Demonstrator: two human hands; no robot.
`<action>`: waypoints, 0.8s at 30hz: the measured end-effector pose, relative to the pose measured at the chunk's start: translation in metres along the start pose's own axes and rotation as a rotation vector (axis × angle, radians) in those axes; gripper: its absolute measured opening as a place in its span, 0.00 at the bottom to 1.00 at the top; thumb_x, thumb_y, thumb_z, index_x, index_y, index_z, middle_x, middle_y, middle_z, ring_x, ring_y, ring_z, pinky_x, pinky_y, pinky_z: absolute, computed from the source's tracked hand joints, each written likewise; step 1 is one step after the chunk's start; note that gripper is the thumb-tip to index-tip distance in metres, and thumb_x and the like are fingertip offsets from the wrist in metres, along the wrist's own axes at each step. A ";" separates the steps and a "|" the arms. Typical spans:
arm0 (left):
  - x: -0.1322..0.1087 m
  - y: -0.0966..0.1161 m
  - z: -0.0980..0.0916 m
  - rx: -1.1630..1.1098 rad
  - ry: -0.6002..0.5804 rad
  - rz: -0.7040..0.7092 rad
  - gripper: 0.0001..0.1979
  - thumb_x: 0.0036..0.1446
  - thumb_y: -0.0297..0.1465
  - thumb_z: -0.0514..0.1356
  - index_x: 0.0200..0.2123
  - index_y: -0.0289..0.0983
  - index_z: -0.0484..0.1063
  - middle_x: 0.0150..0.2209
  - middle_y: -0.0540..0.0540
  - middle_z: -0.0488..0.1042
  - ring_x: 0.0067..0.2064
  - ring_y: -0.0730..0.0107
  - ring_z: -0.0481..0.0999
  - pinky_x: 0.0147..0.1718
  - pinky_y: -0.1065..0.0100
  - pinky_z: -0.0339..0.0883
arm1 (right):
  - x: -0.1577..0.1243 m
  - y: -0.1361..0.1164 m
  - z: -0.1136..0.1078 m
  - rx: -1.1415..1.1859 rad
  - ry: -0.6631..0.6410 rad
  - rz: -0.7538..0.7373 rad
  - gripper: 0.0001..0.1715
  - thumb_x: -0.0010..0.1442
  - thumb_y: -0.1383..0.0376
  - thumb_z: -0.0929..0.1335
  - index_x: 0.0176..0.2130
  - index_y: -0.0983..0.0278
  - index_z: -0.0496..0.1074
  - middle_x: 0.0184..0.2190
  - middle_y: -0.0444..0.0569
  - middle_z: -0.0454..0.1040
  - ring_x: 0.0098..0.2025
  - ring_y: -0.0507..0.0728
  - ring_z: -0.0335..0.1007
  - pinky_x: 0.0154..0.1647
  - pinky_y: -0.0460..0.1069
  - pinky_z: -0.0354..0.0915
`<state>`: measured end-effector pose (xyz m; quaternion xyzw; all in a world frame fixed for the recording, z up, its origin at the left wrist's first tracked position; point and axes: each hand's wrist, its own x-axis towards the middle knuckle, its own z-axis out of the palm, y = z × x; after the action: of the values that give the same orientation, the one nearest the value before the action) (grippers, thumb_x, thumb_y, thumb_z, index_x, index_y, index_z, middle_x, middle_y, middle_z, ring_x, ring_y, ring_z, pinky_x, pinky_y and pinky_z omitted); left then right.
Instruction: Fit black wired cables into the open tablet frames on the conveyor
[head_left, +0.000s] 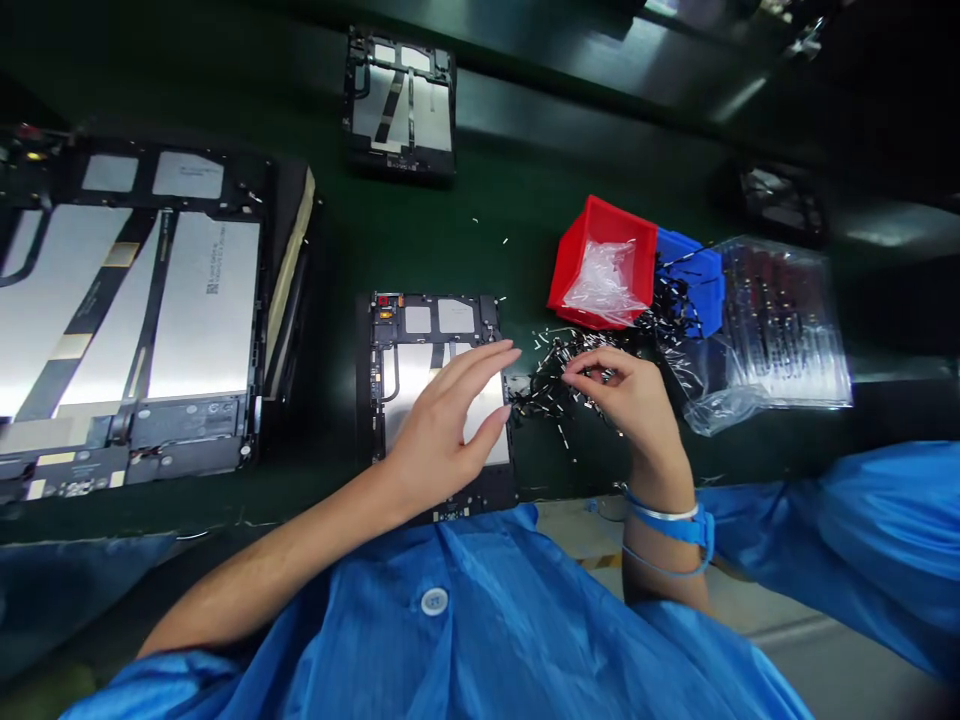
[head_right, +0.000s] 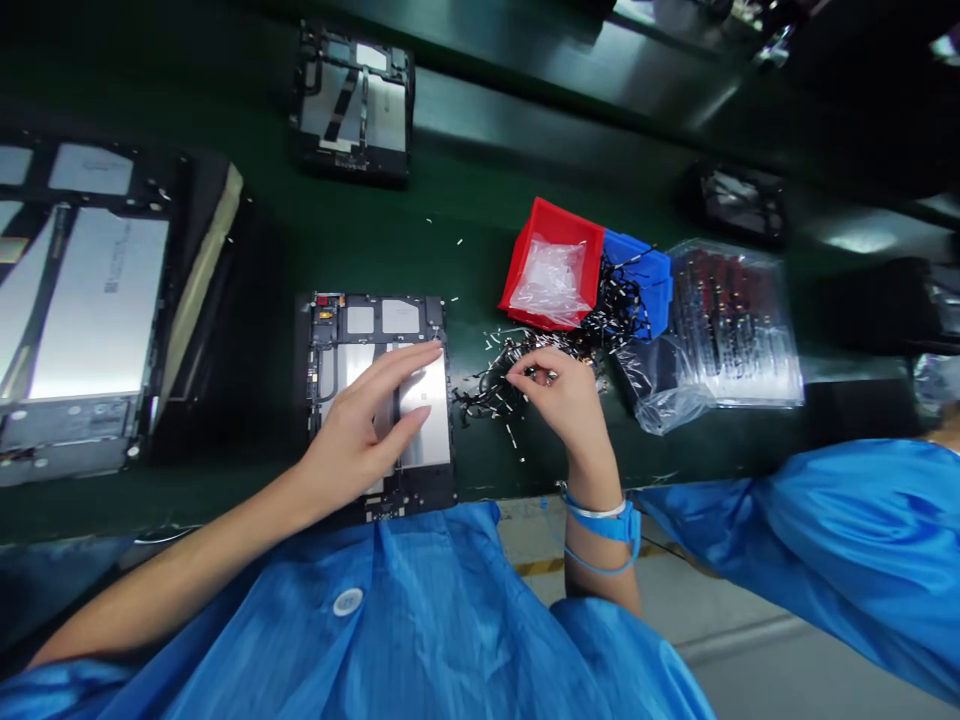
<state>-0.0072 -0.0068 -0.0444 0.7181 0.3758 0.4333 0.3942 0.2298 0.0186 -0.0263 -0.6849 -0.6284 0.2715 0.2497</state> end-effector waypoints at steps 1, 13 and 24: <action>0.001 -0.001 0.002 -0.013 -0.005 -0.010 0.20 0.63 0.26 0.55 0.58 0.37 0.64 0.59 0.38 0.68 0.62 0.61 0.67 0.60 0.54 0.64 | 0.000 0.000 0.002 -0.001 0.055 0.004 0.07 0.46 0.61 0.72 0.24 0.63 0.76 0.24 0.46 0.74 0.24 0.51 0.60 0.27 0.48 0.57; 0.001 -0.010 0.011 -0.171 -0.035 -0.100 0.18 0.63 0.27 0.56 0.56 0.38 0.67 0.56 0.39 0.72 0.58 0.59 0.70 0.54 0.54 0.68 | -0.015 -0.024 0.013 0.626 0.074 0.276 0.13 0.43 0.59 0.74 0.25 0.61 0.68 0.16 0.43 0.74 0.11 0.46 0.54 0.13 0.43 0.45; 0.008 -0.009 0.009 -0.678 -0.078 -0.512 0.04 0.59 0.23 0.57 0.33 0.35 0.71 0.23 0.52 0.75 0.26 0.74 0.76 0.28 0.74 0.68 | -0.034 -0.058 0.070 0.523 0.237 -0.071 0.05 0.50 0.69 0.74 0.28 0.60 0.75 0.22 0.39 0.74 0.23 0.49 0.68 0.21 0.44 0.62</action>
<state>0.0020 0.0016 -0.0529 0.4471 0.3630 0.3929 0.7169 0.1374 -0.0101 -0.0355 -0.6019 -0.5270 0.3336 0.4987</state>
